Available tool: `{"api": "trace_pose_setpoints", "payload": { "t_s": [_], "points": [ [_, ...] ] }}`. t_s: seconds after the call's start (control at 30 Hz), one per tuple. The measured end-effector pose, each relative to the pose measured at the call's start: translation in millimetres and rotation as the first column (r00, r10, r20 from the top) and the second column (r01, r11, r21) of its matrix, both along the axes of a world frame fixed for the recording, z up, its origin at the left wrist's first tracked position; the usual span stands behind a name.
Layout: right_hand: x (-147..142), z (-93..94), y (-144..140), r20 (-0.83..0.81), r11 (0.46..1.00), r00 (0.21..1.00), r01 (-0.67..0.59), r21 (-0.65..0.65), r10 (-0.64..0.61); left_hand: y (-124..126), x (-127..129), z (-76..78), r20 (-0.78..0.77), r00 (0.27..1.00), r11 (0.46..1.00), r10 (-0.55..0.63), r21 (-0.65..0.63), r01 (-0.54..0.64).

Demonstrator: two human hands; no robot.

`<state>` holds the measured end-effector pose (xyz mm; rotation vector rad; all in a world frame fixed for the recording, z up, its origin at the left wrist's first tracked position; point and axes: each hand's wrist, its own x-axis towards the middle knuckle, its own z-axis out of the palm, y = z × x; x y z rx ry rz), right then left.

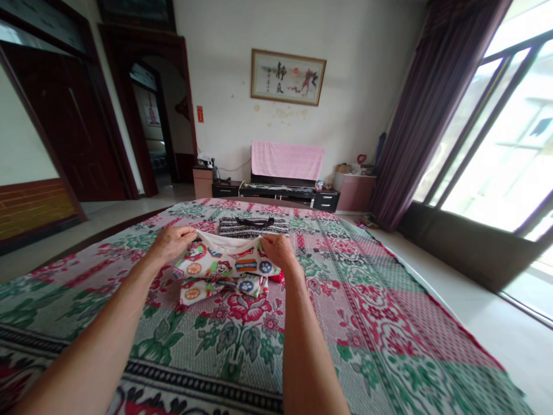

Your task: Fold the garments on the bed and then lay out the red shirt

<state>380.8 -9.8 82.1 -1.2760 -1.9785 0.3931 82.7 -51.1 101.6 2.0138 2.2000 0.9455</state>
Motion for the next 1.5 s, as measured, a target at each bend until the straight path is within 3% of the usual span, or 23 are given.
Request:
{"api": "trace_pose_setpoints", "payload": {
  "t_s": [0.77,1.0,1.23,1.37,1.5],
  "points": [
    [-2,2.5,-1,0.099,0.999,0.995,0.011,-0.048,-0.006,0,2,0.4,-0.066,0.997,0.999,0.033,0.016,-0.032],
    [-3,0.8,2,0.084,0.995,0.995,0.068,-0.078,-0.062,3,0,-1.2,-0.085,0.996,1.000,0.022,0.011,-0.021],
    [-6,1.7,-3,0.172,0.992,0.977,0.127,0.001,-0.125,-1,5,-3.2,-0.139,0.990,0.999,0.028,0.040,-0.023],
    [-2,13.6,-8,0.273,0.989,0.951,0.131,0.070,-0.146,-10,11,11.5,-0.141,0.990,0.998,0.012,0.055,-0.004],
    [14,45.4,-14,0.340,0.992,0.932,0.113,0.064,-0.128,-21,13,43.1,-0.016,0.963,0.962,-0.268,0.046,0.269]
  ]
}}
